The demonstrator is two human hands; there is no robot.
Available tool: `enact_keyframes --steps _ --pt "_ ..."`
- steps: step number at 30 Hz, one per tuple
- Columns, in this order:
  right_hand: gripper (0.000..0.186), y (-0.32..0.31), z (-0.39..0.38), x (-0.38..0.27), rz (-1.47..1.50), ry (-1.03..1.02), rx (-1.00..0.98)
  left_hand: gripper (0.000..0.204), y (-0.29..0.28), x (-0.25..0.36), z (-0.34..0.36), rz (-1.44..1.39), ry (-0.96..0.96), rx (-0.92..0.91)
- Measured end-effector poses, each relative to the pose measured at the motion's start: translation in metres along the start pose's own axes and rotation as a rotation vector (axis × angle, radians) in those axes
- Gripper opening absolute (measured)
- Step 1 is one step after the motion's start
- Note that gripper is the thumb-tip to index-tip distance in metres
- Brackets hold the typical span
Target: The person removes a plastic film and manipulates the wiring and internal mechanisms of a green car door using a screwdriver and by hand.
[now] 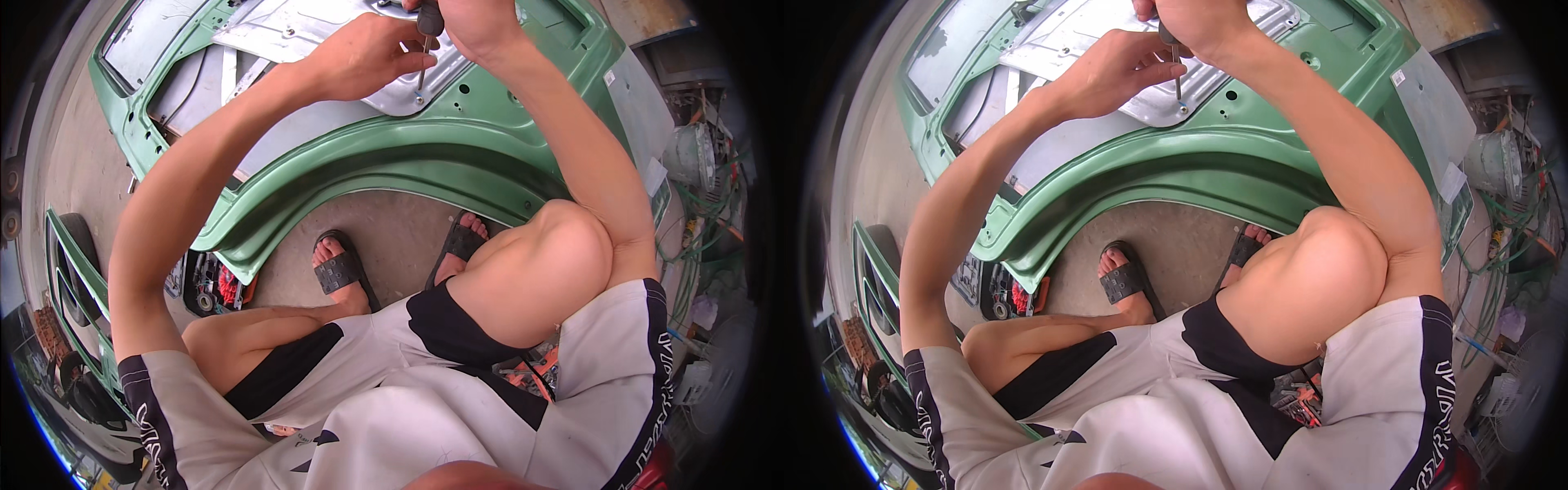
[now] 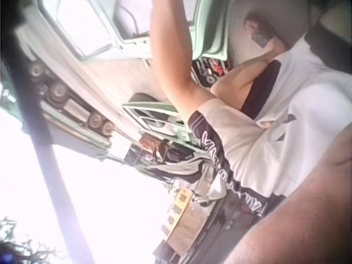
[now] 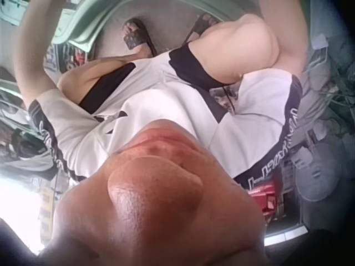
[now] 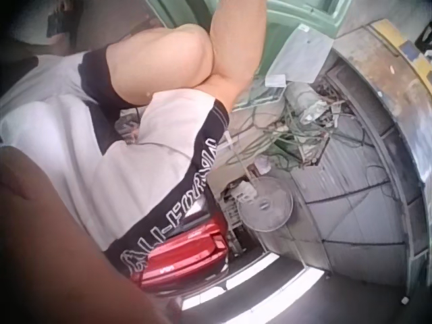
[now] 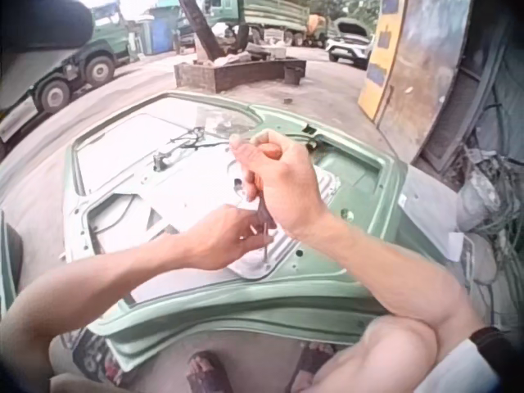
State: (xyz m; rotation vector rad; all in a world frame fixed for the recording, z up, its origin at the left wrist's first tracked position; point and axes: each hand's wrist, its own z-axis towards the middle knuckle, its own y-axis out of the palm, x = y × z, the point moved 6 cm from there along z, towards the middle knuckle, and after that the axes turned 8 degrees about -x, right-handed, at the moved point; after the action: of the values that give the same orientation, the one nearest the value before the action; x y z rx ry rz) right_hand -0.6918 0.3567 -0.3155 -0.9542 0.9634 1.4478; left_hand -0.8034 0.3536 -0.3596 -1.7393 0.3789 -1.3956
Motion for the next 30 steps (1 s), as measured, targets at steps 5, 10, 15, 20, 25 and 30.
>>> enact_keyframes --steps 5,10,15,20,25,30 --pt "0.037 0.006 -0.017 0.000 -0.088 0.044 -0.072 0.034 0.035 -0.030 0.009 -0.179 0.034 -0.060" --pt "0.037 -0.008 -0.040 -0.005 -0.045 0.035 0.038 0.031 0.049 -0.026 0.019 -0.073 0.166 -0.149" --pt "0.034 -0.022 -0.039 0.010 0.144 -0.038 0.130 0.032 0.047 -0.026 0.020 -0.018 0.133 -0.161" --pt "0.037 -0.014 -0.042 0.003 0.125 -0.026 0.112 0.031 0.050 -0.033 0.017 0.005 0.209 -0.112" --pt "0.038 -0.006 -0.045 -0.003 0.183 -0.050 -0.017 0.026 0.044 -0.032 0.018 -0.020 0.230 -0.131" --pt "0.033 0.000 -0.057 0.003 0.012 -0.049 -0.067 0.022 0.023 -0.036 0.016 -0.063 0.158 -0.156"
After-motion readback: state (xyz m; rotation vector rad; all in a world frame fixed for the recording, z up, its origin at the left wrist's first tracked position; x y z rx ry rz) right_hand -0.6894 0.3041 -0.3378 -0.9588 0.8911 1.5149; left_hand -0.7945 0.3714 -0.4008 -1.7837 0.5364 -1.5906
